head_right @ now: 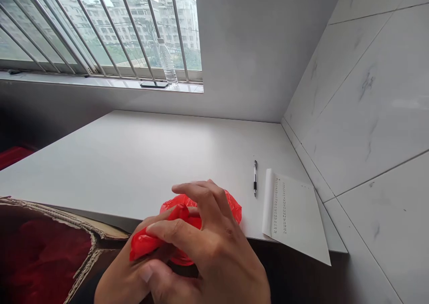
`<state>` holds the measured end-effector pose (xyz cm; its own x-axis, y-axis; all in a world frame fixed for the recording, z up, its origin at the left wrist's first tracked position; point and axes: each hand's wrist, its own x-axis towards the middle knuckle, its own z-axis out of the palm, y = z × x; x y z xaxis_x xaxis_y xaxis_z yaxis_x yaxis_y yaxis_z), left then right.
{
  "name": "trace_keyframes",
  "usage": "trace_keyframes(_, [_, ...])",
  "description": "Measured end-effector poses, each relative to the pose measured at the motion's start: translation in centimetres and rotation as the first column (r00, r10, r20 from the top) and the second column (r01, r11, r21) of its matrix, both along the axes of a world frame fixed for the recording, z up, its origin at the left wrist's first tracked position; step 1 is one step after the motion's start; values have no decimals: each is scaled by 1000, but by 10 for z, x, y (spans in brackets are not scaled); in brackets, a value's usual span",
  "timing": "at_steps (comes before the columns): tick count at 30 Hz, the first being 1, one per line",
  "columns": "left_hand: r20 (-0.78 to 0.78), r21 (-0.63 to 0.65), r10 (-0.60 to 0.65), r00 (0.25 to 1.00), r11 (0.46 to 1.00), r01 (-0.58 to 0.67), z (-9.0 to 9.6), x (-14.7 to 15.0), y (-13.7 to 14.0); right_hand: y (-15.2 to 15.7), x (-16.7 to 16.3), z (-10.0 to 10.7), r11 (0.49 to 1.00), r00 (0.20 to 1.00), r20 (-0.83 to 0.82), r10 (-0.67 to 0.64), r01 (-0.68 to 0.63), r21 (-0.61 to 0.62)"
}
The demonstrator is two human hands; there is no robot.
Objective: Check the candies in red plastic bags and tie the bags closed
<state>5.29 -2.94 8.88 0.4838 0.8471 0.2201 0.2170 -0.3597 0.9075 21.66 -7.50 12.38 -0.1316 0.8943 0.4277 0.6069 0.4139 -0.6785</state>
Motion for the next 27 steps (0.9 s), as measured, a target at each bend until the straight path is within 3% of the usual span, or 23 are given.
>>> trace_keyframes(2, [50, -109, -56, 997, 992, 61, 8, 1, 3, 0, 4, -1, 998, 999, -40, -7, 4, -58])
trace_keyframes(4, [81, -183, -28, 996, 982, 42, 12, 2, 4, 4, 8, -3, 994, 994, -104, -36, 25, -106])
trace_keyframes(8, [150, -344, 17, 988, 938, 36, 12, 2, 3, 14, 13, -8, 996, 983, -184, 17, -33, -86])
trace_keyframes(11, [283, -500, -5, 959, 853, 151, 10, 3, 6, 16, 11, -10, 995, 975, -222, 21, -43, -92])
trace_keyframes(14, [388, -656, 66, 919, 721, 225, 11, 4, 14, 13, 10, -11, 992, 967, -254, -21, -11, -123])
trace_keyframes(16, [435, -686, 96, 895, 679, 261, 13, 3, 19, 11, 11, -12, 991, 966, -259, -27, -8, -136])
trace_keyframes(19, [426, -611, -11, 905, 734, 296, 13, -1, 25, 12, 14, -17, 987, 965, -264, 5, -48, -156])
trace_keyframes(22, [260, -493, -138, 956, 832, 255, 11, -5, 27, 22, 18, -24, 976, 958, -285, 25, -85, -200])
trace_keyframes(25, [67, -208, -129, 989, 968, 141, 5, -7, 27, 34, 21, -34, 931, 944, -328, 30, -146, -336])
trace_keyframes(27, [-32, 57, -53, 998, 997, 55, -1, -7, 25, 40, 22, -41, 898, 934, -357, 26, -179, -402])
